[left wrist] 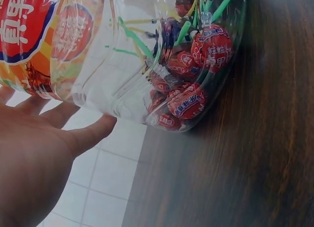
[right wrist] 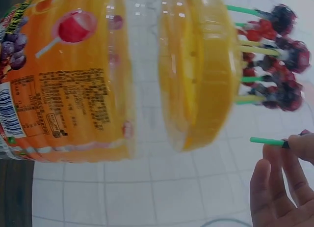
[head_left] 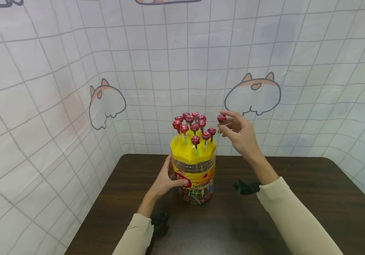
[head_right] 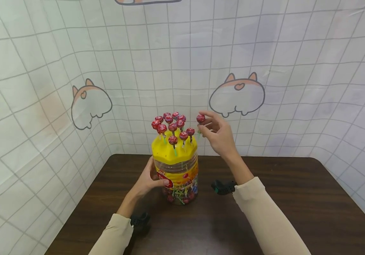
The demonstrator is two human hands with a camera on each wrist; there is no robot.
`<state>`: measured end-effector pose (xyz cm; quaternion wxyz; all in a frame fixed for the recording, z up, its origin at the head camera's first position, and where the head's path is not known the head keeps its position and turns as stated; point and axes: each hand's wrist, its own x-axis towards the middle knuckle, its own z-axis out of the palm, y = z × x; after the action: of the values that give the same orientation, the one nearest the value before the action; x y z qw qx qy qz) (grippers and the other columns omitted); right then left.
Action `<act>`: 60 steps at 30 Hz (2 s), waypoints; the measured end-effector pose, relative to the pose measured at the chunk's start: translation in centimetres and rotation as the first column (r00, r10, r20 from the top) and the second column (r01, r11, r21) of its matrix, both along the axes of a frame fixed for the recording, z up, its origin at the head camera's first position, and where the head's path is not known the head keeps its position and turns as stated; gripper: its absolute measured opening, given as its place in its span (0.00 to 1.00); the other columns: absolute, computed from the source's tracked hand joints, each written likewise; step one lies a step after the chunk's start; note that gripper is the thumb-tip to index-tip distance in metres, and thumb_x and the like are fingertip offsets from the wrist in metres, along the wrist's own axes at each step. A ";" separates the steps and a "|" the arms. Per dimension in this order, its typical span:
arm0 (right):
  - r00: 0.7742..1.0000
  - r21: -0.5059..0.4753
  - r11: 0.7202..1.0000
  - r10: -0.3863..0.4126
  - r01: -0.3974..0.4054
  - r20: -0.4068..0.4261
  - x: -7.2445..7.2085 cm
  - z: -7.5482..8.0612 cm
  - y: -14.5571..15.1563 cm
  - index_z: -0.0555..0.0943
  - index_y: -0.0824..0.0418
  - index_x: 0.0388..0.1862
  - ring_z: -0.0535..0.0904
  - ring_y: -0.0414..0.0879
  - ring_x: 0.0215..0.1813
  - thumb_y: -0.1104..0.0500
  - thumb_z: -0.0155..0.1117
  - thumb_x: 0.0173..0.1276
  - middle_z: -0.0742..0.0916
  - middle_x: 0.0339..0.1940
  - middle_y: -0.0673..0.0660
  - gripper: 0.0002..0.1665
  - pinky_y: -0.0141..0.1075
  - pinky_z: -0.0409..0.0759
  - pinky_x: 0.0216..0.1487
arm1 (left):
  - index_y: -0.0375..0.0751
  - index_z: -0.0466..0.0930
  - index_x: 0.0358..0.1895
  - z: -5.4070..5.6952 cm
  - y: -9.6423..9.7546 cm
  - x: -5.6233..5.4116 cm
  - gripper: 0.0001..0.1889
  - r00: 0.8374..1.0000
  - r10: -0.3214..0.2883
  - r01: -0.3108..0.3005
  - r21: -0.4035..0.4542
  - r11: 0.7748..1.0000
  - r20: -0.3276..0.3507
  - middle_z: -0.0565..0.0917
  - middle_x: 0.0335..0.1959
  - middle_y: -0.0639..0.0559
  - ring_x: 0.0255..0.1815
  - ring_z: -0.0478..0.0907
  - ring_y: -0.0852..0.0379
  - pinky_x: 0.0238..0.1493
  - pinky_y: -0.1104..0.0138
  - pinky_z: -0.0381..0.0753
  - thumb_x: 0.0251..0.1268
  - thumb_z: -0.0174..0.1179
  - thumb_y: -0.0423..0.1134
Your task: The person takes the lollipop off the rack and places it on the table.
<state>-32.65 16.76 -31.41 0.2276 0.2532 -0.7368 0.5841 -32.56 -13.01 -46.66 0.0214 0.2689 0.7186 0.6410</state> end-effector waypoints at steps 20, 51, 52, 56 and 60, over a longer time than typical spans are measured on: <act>0.980 -0.246 0.969 0.014 0.036 0.196 2.2 -8.1 3.9 0.78 0.60 0.68 0.86 0.37 0.42 0.67 0.64 0.74 0.86 0.44 0.50 0.24 0.30 0.86 0.36 | 0.62 0.46 0.82 -0.6 -0.6 -0.7 0.53 0.996 -0.088 0.087 0.062 0.994 0.015 0.68 0.75 0.46 0.69 0.74 0.50 0.66 0.51 0.80 0.60 0.74 0.44; 0.918 -0.167 0.983 -0.007 0.080 0.397 0.5 -14.5 7.3 0.75 0.60 0.70 0.86 0.40 0.42 0.67 0.63 0.73 0.85 0.43 0.52 0.27 0.34 0.88 0.40 | 0.60 0.46 0.82 -0.8 -0.7 -0.6 0.51 0.994 -0.113 0.113 0.079 0.990 -0.002 0.68 0.74 0.43 0.66 0.76 0.52 0.64 0.55 0.82 0.63 0.72 0.43; 0.913 -0.150 0.985 -0.014 0.083 0.408 0.4 -14.7 7.4 0.74 0.60 0.71 0.86 0.39 0.43 0.67 0.63 0.74 0.85 0.43 0.52 0.27 0.35 0.89 0.41 | 0.61 0.46 0.82 -0.8 -0.7 -0.6 0.51 0.993 -0.116 0.116 0.081 0.990 -0.003 0.68 0.74 0.44 0.67 0.76 0.52 0.64 0.55 0.82 0.63 0.72 0.43; 0.893 -0.112 0.990 -0.024 0.083 0.449 0.1 -15.6 7.6 0.73 0.60 0.70 0.86 0.36 0.44 0.67 0.63 0.74 0.84 0.44 0.52 0.27 0.37 0.89 0.42 | 0.62 0.46 0.82 -0.9 -0.6 -0.7 0.51 0.991 -0.130 0.130 0.089 0.988 -0.003 0.68 0.74 0.46 0.68 0.76 0.52 0.64 0.54 0.82 0.63 0.72 0.41; 0.880 -0.095 0.994 -0.010 0.063 0.476 -0.1 -16.4 7.5 0.72 0.63 0.70 0.86 0.35 0.44 0.69 0.62 0.72 0.84 0.41 0.50 0.27 0.35 0.89 0.40 | 0.62 0.46 0.82 -0.8 -0.5 -0.7 0.51 0.990 -0.139 0.139 0.097 0.986 -0.006 0.68 0.74 0.45 0.68 0.76 0.51 0.64 0.54 0.82 0.63 0.72 0.41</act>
<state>-32.77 24.30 -47.81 0.0646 0.0762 -0.7423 0.6625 -33.31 -13.53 -47.49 0.0531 0.3190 0.6660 0.6722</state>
